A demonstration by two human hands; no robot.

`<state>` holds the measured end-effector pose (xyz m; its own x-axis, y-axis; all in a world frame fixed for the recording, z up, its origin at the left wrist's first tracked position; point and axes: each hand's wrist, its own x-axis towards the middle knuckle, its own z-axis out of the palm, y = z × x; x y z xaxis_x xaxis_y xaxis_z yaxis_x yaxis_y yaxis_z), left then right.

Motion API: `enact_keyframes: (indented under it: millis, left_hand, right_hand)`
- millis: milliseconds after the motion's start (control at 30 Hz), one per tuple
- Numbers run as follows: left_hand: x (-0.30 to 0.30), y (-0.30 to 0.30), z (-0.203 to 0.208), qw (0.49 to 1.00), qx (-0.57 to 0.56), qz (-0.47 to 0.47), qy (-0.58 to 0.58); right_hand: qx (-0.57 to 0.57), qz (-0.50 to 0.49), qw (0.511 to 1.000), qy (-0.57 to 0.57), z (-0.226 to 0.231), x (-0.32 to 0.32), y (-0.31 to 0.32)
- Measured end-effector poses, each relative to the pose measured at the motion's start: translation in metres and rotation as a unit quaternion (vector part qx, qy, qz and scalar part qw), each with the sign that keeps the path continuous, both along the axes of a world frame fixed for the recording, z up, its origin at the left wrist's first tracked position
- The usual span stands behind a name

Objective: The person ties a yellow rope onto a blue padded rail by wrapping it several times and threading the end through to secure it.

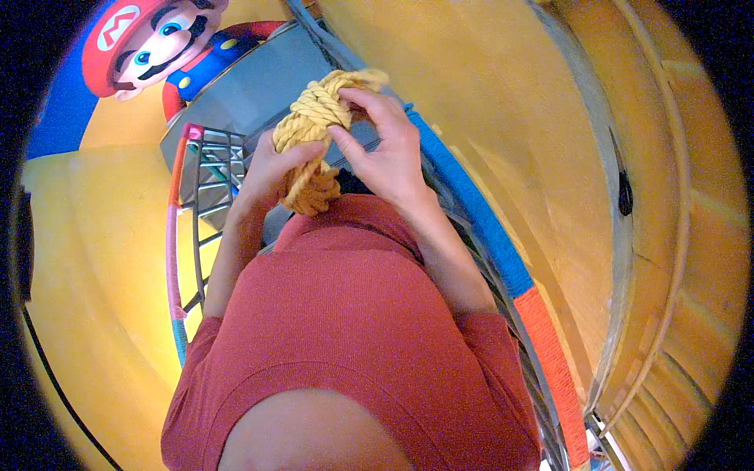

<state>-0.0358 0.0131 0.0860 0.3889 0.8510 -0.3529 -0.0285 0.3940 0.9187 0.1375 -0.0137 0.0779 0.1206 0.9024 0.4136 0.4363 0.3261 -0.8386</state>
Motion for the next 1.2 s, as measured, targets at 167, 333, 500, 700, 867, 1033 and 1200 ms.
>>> enact_keyframes:
  millis: [167,333,500,700,867,1033,1200]
  left_hand:
    - [-0.010,-0.001,-0.002,0.993,-0.066,-0.001,-0.102]
    - [-0.004,-0.005,-0.005,0.999,0.012,-0.035,-0.027]
    - [0.005,-0.007,-0.003,0.970,0.158,-0.070,0.173]
    - [-0.001,-0.016,-0.013,0.868,0.363,-0.016,0.339]
    - [-0.007,-0.014,-0.010,0.837,0.392,-0.034,0.381]
    - [-0.005,-0.008,-0.017,0.804,0.389,-0.105,0.438]
    - [-0.016,0.001,-0.039,0.690,0.513,-0.134,0.493]
  right_hand:
    - [-0.042,0.027,0.997,0.065,0.000,0.003,-0.001]
    - [0.016,-0.012,0.998,0.059,0.009,0.010,-0.003]
    - [-0.010,0.050,0.999,-0.017,0.022,0.009,0.012]
    - [-0.175,0.111,0.978,-0.023,0.014,0.016,0.013]
    - [-0.214,0.130,0.967,0.056,-0.005,0.012,0.011]
    - [-0.210,0.110,0.970,0.046,-0.018,0.015,0.010]
    - [-0.413,0.159,0.851,0.284,-0.017,0.025,0.019]
